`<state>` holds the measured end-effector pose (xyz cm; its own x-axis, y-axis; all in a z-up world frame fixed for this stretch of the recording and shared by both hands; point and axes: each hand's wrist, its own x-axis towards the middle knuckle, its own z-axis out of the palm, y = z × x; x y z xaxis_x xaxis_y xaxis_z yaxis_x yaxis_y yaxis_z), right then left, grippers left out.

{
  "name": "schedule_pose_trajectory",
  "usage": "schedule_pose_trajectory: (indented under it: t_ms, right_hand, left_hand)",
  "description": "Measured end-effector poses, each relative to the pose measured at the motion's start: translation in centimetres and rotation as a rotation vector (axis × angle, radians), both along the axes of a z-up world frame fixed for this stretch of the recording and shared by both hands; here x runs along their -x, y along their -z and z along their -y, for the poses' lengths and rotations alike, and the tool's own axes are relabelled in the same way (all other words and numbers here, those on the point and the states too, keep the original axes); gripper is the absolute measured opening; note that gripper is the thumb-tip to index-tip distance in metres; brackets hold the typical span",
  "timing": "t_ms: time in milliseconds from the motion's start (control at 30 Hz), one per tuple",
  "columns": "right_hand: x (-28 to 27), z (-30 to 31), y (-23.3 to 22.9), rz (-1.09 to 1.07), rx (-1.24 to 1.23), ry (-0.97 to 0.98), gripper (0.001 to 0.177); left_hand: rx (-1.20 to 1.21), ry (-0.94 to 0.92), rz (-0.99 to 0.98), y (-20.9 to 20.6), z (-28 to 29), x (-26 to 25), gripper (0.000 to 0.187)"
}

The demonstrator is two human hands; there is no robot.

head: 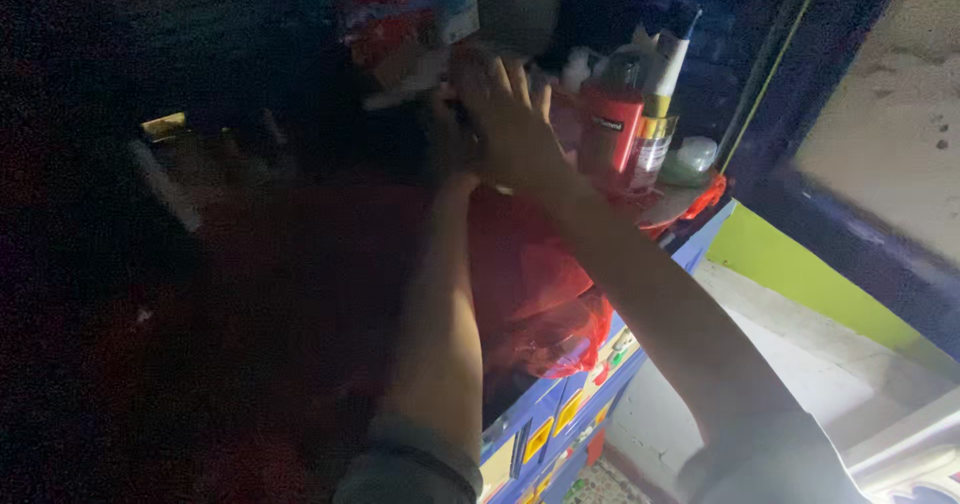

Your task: The person picks up a box and bottles from the floor and places them onto the top of a cabinet by hand. The person then picks up a flat box from the floor and opens its flap.

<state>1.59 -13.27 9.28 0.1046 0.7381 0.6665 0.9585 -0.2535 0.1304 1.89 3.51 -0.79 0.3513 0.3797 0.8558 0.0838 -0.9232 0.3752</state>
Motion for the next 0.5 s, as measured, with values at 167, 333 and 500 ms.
schedule_pose_trajectory:
  t_ms: [167, 333, 500]
  right_hand:
    - [4.5, 3.9, 3.9, -0.17, -0.153, -0.276, 0.074]
    - [7.0, 6.8, 5.7, -0.378, 0.007, -0.243, 0.049]
    - [7.1, 13.8, 4.9, -0.432, -0.157, -0.361, 0.052]
  left_hand:
    - [0.027, -0.122, -0.052, -1.6, 2.2, 4.9, 0.081]
    - [0.026, -0.1, -0.112, -2.5, 8.4, 9.1, 0.074]
    - [-0.048, 0.038, -0.168, -6.5, 16.7, 11.0, 0.068]
